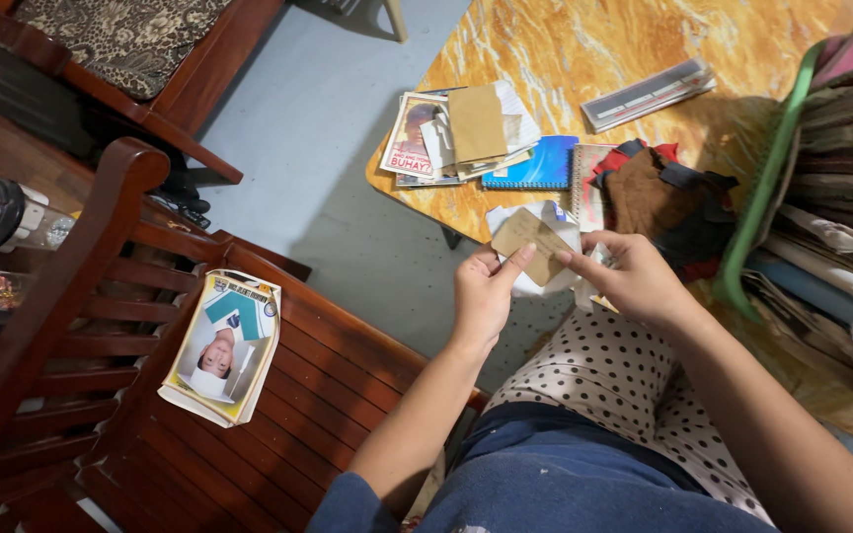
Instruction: The person sorts a variety of papers, books, and notebooks from a large pile and a plastic basket, placing some on the table and returning others to the basket.
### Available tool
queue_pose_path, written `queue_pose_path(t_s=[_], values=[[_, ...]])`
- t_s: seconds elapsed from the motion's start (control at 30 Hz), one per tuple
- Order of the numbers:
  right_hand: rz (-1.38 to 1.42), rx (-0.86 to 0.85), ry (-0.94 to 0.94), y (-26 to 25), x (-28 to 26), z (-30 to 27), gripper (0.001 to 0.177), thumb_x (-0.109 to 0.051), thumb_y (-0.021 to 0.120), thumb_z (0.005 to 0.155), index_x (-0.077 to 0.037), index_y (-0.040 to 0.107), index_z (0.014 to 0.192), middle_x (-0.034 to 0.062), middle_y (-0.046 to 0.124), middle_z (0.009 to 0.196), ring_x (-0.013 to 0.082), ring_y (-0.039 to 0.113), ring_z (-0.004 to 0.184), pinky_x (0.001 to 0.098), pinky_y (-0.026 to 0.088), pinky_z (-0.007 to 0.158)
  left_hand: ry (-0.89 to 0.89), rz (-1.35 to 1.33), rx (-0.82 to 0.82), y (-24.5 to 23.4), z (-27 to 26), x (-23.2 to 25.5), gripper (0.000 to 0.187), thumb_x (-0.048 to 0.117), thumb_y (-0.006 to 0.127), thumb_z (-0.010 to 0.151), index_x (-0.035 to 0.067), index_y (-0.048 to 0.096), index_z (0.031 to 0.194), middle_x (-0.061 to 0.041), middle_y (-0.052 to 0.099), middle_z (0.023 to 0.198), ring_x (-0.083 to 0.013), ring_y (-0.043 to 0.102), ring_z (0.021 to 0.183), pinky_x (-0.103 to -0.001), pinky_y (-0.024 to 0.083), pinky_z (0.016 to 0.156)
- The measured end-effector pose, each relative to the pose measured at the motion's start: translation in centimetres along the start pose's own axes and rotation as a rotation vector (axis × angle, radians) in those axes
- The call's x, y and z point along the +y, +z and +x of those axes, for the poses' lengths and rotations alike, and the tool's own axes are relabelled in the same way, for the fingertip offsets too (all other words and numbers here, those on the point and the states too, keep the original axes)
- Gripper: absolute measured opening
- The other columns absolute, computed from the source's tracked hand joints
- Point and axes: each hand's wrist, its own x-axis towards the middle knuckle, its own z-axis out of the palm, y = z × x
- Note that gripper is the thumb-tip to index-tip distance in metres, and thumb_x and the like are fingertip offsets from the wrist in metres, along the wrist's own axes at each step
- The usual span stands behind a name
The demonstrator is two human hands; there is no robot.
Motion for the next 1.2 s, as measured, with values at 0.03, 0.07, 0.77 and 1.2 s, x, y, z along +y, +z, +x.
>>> queue_pose_path(t_s=[0.03,0.07,0.77,1.2], values=[[0.000,-0.002,0.000,0.4,0.0,0.6,0.025,-0.026,0.072,0.094,-0.003,0.080,0.100,0.0029,0.074,0.077,0.0042,0.057,0.067,0.0252,0.048,0.059,0.000,0.000,0.002,-0.5,0.3,-0.3,0.025,0.009,0.072,0.099,-0.006,0.071,0.119,-0.010,0.076,0.104,-0.0129,0.068,0.087,-0.027,0.053,0.076],[-0.162,0.057,-0.148,0.8,0.0,1.3,0.026,-0.026,0.076,0.091,-0.001,0.080,0.098,0.0039,0.073,0.080,0.0055,0.061,0.069,0.0257,0.049,0.061,0.028,-0.035,-0.006,-0.7,0.8,-0.5,0.026,0.007,0.072,0.096,-0.004,0.069,0.119,-0.010,0.075,0.107,-0.0123,0.069,0.091,-0.026,0.054,0.081],[-0.187,0.076,-0.498,2.0,-1.8,7.1,0.049,0.012,0.053,0.083,-0.007,0.077,0.121,0.0078,0.073,0.097,0.0139,0.065,0.086,0.0314,0.053,0.081,-0.270,0.068,-0.094,-4.8,8.1,1.3,0.039,0.022,0.046,0.103,0.004,0.055,0.137,-0.012,0.072,0.108,-0.0192,0.074,0.091,-0.033,0.065,0.080],[0.141,0.013,-0.381,0.0,1.1,10.1,0.019,0.000,0.057,0.099,-0.001,0.075,0.106,0.0052,0.066,0.102,0.0126,0.061,0.090,0.0290,0.049,0.075,-0.192,0.298,-0.403,-3.7,10.9,3.4,0.031,0.021,0.068,0.101,0.000,0.065,0.123,-0.008,0.075,0.100,-0.0116,0.071,0.084,-0.025,0.056,0.065]])
